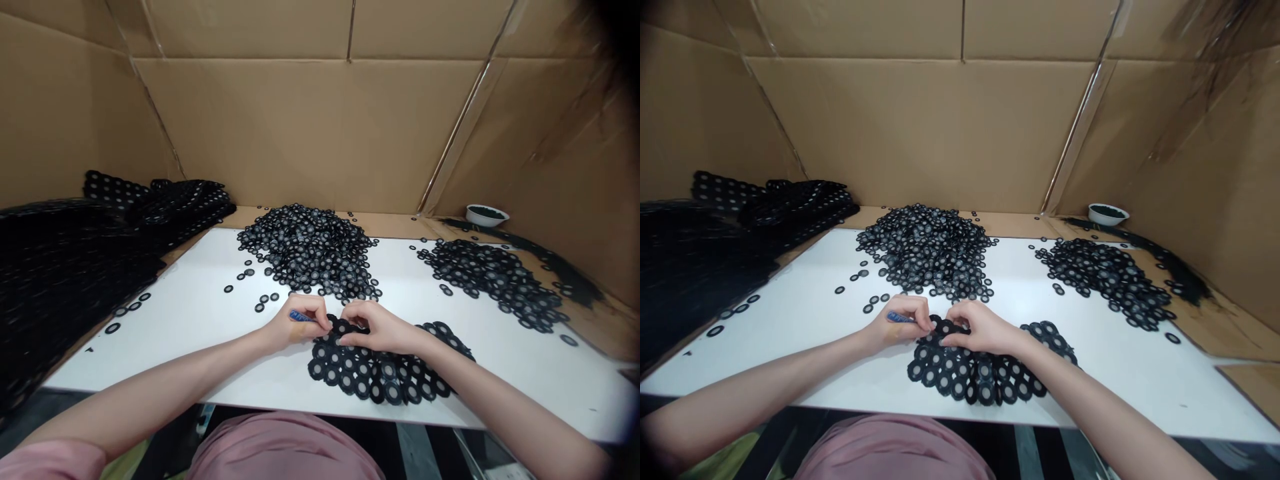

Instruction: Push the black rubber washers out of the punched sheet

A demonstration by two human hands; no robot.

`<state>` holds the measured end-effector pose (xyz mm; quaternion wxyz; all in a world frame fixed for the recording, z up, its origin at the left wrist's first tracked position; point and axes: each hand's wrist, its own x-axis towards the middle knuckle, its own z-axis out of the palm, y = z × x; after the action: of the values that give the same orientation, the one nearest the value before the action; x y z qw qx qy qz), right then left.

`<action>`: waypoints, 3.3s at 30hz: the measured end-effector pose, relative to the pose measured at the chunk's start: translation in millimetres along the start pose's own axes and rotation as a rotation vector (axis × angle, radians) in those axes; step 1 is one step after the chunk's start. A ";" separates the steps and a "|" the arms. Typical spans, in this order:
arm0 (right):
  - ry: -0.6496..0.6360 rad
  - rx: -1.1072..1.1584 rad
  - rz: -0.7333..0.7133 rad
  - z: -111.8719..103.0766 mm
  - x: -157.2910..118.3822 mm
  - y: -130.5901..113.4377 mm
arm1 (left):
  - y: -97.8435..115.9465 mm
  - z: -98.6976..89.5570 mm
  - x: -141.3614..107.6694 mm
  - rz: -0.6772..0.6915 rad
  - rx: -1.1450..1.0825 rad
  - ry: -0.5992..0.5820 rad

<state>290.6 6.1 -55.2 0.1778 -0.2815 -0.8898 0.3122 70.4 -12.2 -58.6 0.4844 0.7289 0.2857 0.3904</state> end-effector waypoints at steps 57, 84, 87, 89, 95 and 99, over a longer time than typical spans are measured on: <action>-0.019 -0.102 -0.029 -2.1 -1.9 -2.8 | 3.7 2.0 3.0 -0.130 0.007 -0.052; -0.021 -0.111 -0.042 -2.4 -2.6 -3.2 | 3.8 2.3 2.3 -0.135 0.006 -0.058; -0.019 -0.111 -0.050 -1.8 -2.6 -2.1 | 5.0 2.5 2.4 -0.141 0.013 -0.059; -0.019 -0.115 -0.050 -1.7 -2.6 -2.1 | 4.0 2.3 2.7 -0.142 0.003 -0.060; -0.017 -0.120 -0.050 -1.9 -2.6 -3.1 | 3.7 2.6 3.1 -0.142 -0.011 -0.056; -0.016 -0.116 -0.060 -1.6 -2.1 -1.5 | 7.2 2.9 3.3 -0.156 -0.002 -0.055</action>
<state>292.4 4.7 -53.3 0.1634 -0.2621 -0.9157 0.2571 74.9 -13.6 -51.7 0.5217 0.7144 0.3278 0.3317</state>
